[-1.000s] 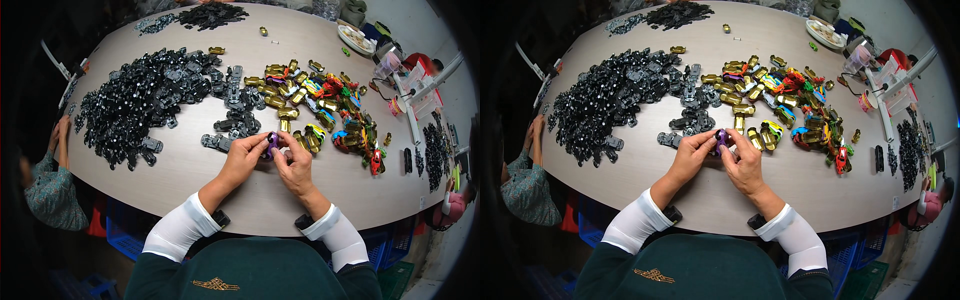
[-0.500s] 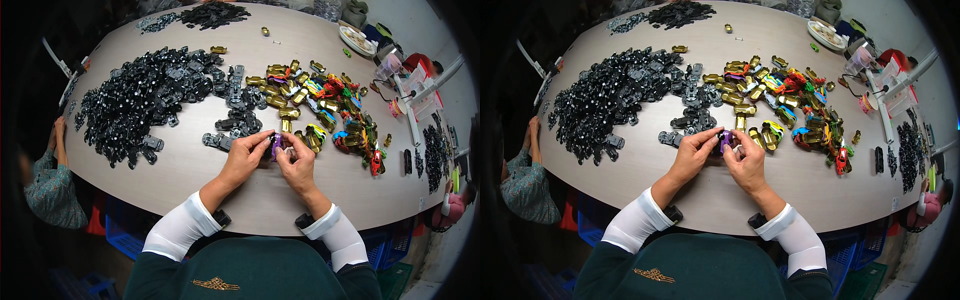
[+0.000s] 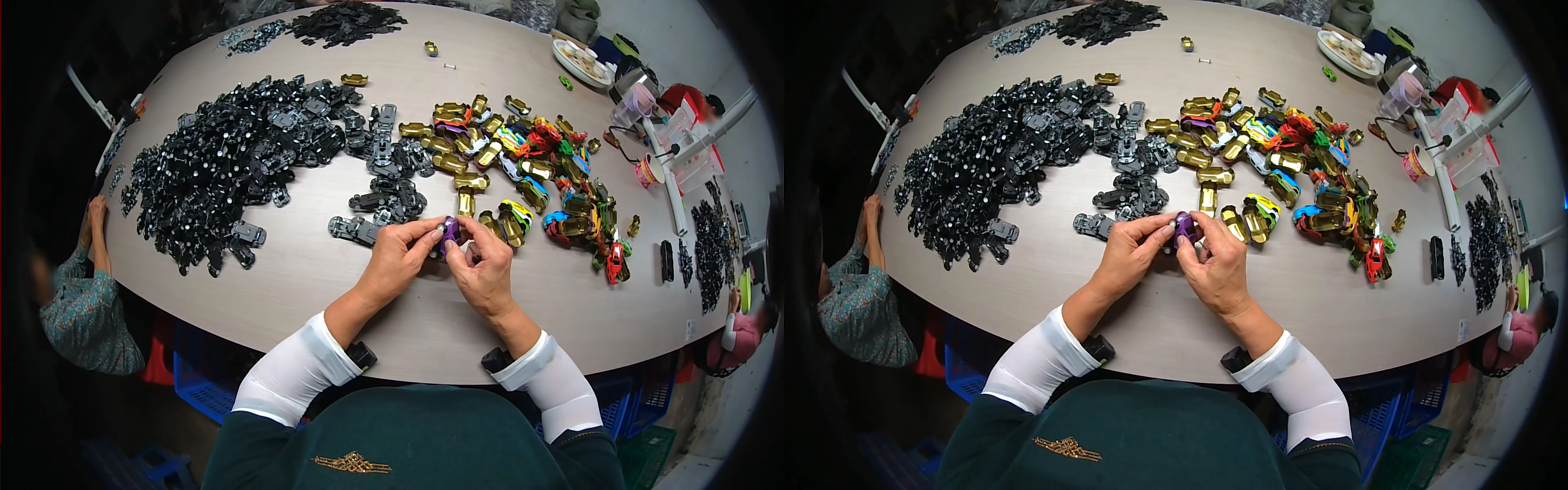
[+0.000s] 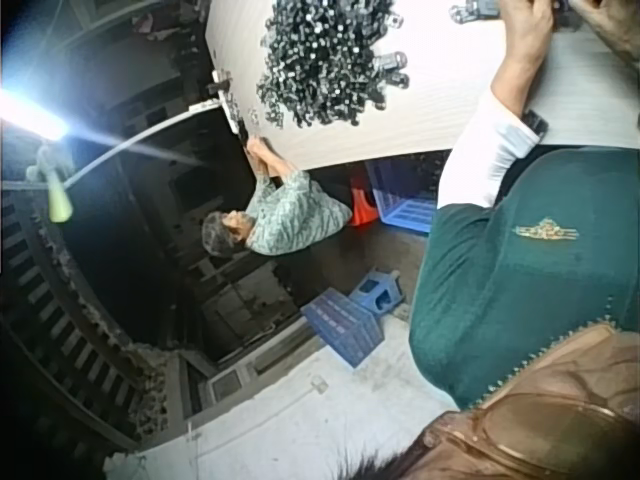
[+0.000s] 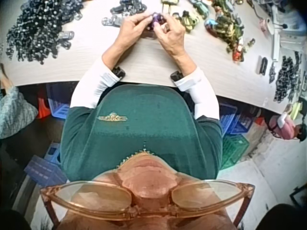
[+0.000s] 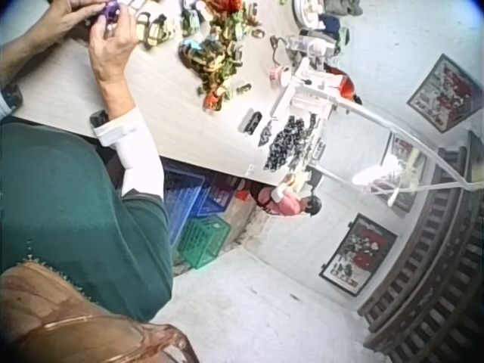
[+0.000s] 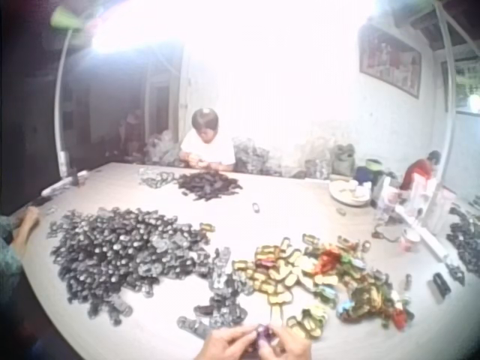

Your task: The person assembles small toy cars by hand at a large table. They pick up a grey chassis and a colored body, fit them together, and place the completed unit on the table. This process is repeated with various colored bodies throughout the clip.

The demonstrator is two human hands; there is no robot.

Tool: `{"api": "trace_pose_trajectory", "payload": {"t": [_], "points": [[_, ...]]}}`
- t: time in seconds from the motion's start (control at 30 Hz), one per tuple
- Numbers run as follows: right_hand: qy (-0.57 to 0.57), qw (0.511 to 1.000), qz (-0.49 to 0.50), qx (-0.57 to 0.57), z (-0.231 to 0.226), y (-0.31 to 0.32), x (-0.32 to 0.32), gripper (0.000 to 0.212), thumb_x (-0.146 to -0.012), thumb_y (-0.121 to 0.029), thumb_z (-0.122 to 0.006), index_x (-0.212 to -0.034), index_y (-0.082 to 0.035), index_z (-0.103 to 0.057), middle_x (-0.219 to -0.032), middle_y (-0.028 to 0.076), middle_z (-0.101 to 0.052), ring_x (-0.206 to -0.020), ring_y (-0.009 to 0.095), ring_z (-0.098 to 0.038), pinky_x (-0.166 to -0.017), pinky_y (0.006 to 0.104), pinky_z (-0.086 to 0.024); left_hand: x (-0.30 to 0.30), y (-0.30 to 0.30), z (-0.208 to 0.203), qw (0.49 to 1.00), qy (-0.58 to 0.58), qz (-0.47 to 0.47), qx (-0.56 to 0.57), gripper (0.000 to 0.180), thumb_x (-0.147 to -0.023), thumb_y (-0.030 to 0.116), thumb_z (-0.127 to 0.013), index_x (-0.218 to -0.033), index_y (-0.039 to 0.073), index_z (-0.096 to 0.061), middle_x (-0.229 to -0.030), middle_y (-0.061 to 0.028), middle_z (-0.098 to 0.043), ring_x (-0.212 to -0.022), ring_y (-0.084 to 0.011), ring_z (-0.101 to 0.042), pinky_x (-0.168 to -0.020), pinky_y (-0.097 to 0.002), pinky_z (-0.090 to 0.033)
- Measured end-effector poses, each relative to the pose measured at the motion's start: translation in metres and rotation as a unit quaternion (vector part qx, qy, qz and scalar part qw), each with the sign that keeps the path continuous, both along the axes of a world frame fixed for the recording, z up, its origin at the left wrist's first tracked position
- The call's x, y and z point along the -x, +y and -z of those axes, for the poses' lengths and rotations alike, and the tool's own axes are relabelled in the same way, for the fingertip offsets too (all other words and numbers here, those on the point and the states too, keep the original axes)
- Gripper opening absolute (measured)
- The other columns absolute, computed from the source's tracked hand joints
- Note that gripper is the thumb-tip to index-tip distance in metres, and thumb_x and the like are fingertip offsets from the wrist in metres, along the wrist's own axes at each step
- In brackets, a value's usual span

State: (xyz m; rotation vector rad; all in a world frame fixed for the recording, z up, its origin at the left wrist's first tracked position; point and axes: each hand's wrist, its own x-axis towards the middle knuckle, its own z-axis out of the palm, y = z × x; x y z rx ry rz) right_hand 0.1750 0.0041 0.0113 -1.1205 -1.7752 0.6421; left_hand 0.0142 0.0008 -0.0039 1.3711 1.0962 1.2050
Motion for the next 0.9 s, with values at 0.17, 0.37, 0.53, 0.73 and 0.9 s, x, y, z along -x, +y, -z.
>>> {"api": "trace_pose_trajectory", "payload": {"t": [0.17, 0.37, 0.53, 0.73, 0.9], "points": [[0.214, 0.966, -0.026, 0.14, 0.016, 0.011, -0.004, 0.038, -0.087, -0.005, -0.059, -0.125, 0.0, -0.056, -0.068, 0.0, -0.059, -0.048, 0.002, -0.04, -0.042, 0.0216, -0.034, -0.003, -0.003, -0.004, 0.995, 0.018, 0.041, -0.093, 0.026, -0.088, 0.003, -0.064, -0.114, -0.004, -0.064, -0.108, -0.0101, -0.063, -0.089, -0.0116, -0.061, -0.076, -0.0231, -0.052], [0.368, 0.807, -0.067, 0.457, -0.006, 0.011, -0.015, 0.028, -0.093, -0.016, -0.053, -0.117, -0.003, -0.058, -0.067, -0.002, -0.055, -0.042, 0.0, -0.033, -0.035, 0.0185, -0.024, -0.001, -0.006, -0.016, 0.983, 0.097, 0.056, -0.143, 0.042, -0.071, -0.001, -0.077, -0.11, -0.001, -0.064, -0.115, -0.0109, -0.059, -0.092, -0.0144, -0.062, -0.079, -0.0254, -0.053], [0.379, 0.726, -0.083, 0.568, -0.003, 0.012, -0.016, 0.018, -0.097, -0.022, -0.043, -0.094, -0.009, -0.055, -0.067, 0.001, -0.053, -0.038, 0.004, -0.031, -0.034, 0.02, -0.023, 0.001, -0.003, -0.017, 0.961, 0.166, -0.003, -0.221, 0.039, -0.071, 0.005, -0.077, -0.108, 0.003, -0.066, -0.11, -0.0132, -0.067, -0.1, -0.0234, -0.065, -0.08, -0.0294, -0.053], [0.347, 0.808, -0.077, 0.47, 0.006, 0.006, -0.011, 0.025, -0.1, -0.028, -0.044, -0.091, -0.007, -0.054, -0.067, 0.002, -0.053, -0.037, 0.005, -0.032, -0.033, 0.022, -0.023, -0.002, -0.006, -0.011, 0.986, 0.114, 0.035, -0.113, 0.042, -0.083, 0.004, -0.069, -0.124, 0.003, -0.06, -0.106, -0.0114, -0.068, -0.087, -0.0159, -0.067, -0.072, -0.0253, -0.054], [0.193, 0.961, -0.042, 0.192, 0.01, 0.006, -0.009, 0.015, -0.094, -0.015, -0.058, -0.101, -0.003, -0.063, -0.08, 0.004, -0.059, -0.052, 0.004, -0.04, -0.043, 0.0201, -0.031, 0.001, -0.002, -0.009, 0.989, -0.094, 0.052, 0.103, 0.034, -0.091, 0.008, -0.062, -0.125, 0.002, -0.058, -0.106, -0.0071, -0.065, -0.085, -0.0094, -0.063, -0.073, -0.026, -0.057]]}}
